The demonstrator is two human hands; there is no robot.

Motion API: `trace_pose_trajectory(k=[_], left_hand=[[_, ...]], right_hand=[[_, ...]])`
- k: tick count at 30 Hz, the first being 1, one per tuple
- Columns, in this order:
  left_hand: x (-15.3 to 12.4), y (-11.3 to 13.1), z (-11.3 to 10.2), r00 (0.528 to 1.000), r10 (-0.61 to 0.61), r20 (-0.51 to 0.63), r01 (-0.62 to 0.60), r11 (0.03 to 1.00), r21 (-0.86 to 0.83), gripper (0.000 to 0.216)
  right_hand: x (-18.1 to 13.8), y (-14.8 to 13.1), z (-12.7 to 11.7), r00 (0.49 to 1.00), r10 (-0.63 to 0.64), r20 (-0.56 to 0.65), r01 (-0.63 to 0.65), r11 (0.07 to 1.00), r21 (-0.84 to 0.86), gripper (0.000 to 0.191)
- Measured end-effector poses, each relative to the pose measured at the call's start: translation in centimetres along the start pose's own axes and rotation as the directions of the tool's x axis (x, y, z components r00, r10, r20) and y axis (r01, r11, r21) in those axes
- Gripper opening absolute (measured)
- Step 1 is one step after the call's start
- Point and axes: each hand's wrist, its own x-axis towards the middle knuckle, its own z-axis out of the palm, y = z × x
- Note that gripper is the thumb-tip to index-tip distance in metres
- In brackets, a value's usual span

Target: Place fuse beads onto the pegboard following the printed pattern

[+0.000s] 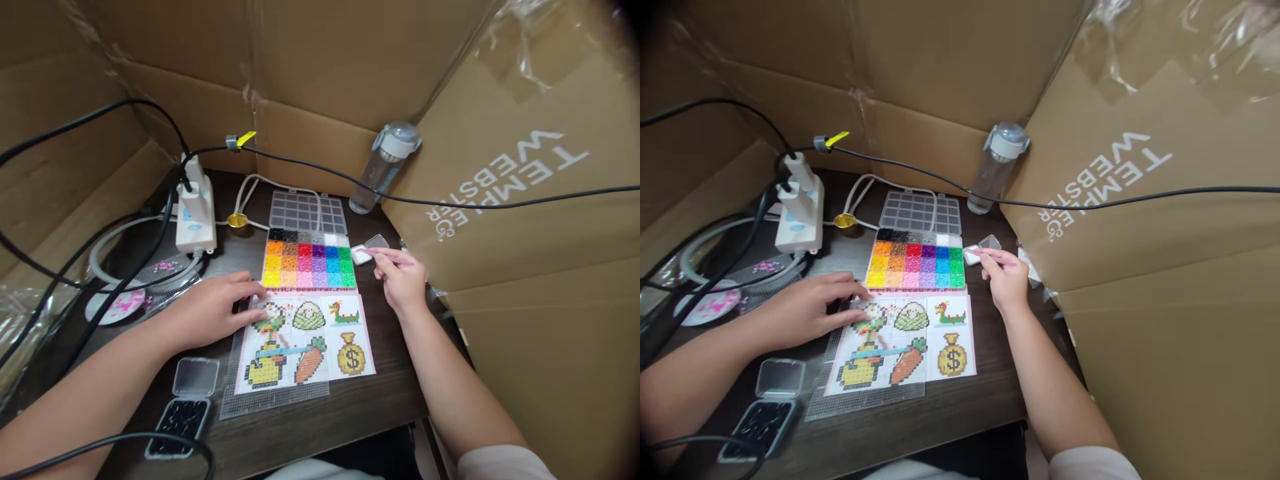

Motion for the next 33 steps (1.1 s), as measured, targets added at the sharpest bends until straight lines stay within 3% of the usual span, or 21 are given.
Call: trace_pose_trajectory(k=[3, 7, 33], left_hand=[[0.0, -0.1, 0.1, 1.000, -0.005, -0.011, 0.005, 1.000, -0.016, 0.034], [-0.2, 0.3, 0.1, 0.999, -0.013, -0.049, 0.011, 0.999, -0.038, 0.033], [-0.1, 0.0, -0.1, 1.000, 0.004, 0.003, -0.004, 1.000, -0.010, 0.036]], right_hand=[[1.3, 0.9, -0.3, 0.998, 0.013, -0.056, -0.016, 0.998, -0.054, 0.019], [1.2, 1.6, 0.7, 0.999, 0.042, 0.019, -0.039, 0.993, -0.108, 0.021], [1.1, 1.6, 1.0, 0.996, 0.089, -0.007, -0.089, 0.991, -0.104, 0.024]])
